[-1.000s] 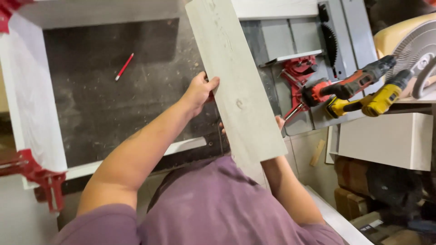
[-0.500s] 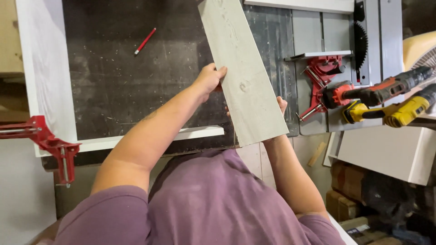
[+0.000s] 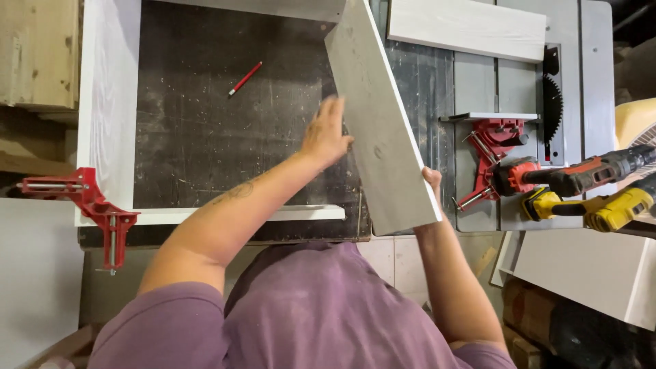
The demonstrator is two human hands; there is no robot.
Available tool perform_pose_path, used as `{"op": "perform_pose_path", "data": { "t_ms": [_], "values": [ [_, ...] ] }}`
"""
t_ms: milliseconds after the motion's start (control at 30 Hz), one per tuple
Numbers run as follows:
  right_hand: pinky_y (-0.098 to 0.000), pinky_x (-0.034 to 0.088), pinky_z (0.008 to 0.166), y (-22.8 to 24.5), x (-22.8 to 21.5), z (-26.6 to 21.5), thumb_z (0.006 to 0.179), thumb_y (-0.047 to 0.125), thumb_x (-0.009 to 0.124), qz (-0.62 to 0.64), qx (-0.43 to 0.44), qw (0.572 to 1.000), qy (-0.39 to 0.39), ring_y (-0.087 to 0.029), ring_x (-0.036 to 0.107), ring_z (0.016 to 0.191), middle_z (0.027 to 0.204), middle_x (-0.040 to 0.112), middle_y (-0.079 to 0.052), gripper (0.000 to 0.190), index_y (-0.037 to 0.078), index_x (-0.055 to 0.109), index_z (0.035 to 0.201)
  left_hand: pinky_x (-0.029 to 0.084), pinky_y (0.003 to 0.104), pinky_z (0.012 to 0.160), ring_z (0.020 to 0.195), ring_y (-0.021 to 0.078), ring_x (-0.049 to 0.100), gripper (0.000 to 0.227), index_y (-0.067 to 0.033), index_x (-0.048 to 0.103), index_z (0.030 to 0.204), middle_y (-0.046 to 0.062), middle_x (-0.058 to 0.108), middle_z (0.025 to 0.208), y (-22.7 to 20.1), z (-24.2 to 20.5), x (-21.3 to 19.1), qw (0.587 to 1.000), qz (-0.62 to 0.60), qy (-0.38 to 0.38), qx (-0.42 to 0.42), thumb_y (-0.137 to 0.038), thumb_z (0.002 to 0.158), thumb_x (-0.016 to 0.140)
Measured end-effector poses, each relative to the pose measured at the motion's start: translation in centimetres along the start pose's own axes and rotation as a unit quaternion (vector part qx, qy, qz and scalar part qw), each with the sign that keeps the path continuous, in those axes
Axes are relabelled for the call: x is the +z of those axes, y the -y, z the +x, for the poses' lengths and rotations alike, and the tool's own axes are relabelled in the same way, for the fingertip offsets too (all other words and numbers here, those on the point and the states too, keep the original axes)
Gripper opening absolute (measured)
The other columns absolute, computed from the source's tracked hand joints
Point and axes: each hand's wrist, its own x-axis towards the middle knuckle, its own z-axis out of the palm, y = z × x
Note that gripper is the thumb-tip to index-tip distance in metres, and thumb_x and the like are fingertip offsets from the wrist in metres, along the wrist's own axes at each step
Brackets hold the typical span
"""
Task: Assembling a rectangular wooden frame by positioning panels and securing the corners with specialized woodworking clamps.
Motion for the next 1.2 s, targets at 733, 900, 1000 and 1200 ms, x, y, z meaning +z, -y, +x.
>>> {"op": "perform_pose_path", "data": {
  "t_ms": [733,900,1000,1200],
  "values": [
    [-0.0489,0.068,0.072,-8.9,-6.5,0.8,0.100,0.026,0.074,-0.400,-0.163,0.844,-0.317,-0.030,0.073,0.104,0.119,0.070,-0.011,0.037,0.012,0.071,0.135,0.064,0.051,0.072,0.089,0.0297,0.077,0.037,-0.0215,0.064,0.108,0.003,0.073,0.091,-0.7,1.7,-11.4,0.907,0.392,0.021,0.154,-0.042,0.084,0.084],
    [-0.0532,0.059,0.102,-12.7,0.8,5.3,0.078,0.026,0.096,-0.492,-0.220,0.810,-0.231,-0.035,0.062,0.130,0.139,0.061,-0.011,0.085,0.016,0.055,0.152,0.062,0.057,0.069,0.084,0.0408,0.077,0.038,-0.0150,0.069,0.107,0.013,0.075,0.090,3.4,2.1,-12.5,0.923,0.384,0.025,0.019,-0.045,0.085,0.080],
    [-0.0528,0.056,0.106,-13.5,1.9,6.6,0.078,0.028,0.095,-0.513,-0.235,0.802,-0.198,-0.037,0.061,0.132,0.140,0.062,-0.012,0.084,0.017,0.057,0.153,0.061,0.058,0.067,0.082,0.0447,0.077,0.040,-0.0123,0.072,0.105,0.018,0.075,0.087,6.1,2.9,-12.0,0.926,0.376,0.006,-0.042,-0.046,0.084,0.079],
    [-0.0449,0.056,0.106,-13.1,3.1,7.4,0.087,0.034,0.087,-0.551,-0.256,0.778,-0.157,-0.027,0.067,0.126,0.130,0.071,-0.001,0.053,0.026,0.071,0.138,0.061,0.061,0.075,0.090,0.0515,0.076,0.032,0.0019,0.075,0.107,0.027,0.075,0.092,1.4,2.0,-12.7,0.943,0.307,0.001,-0.129,-0.020,0.086,0.070]
  ]
}}
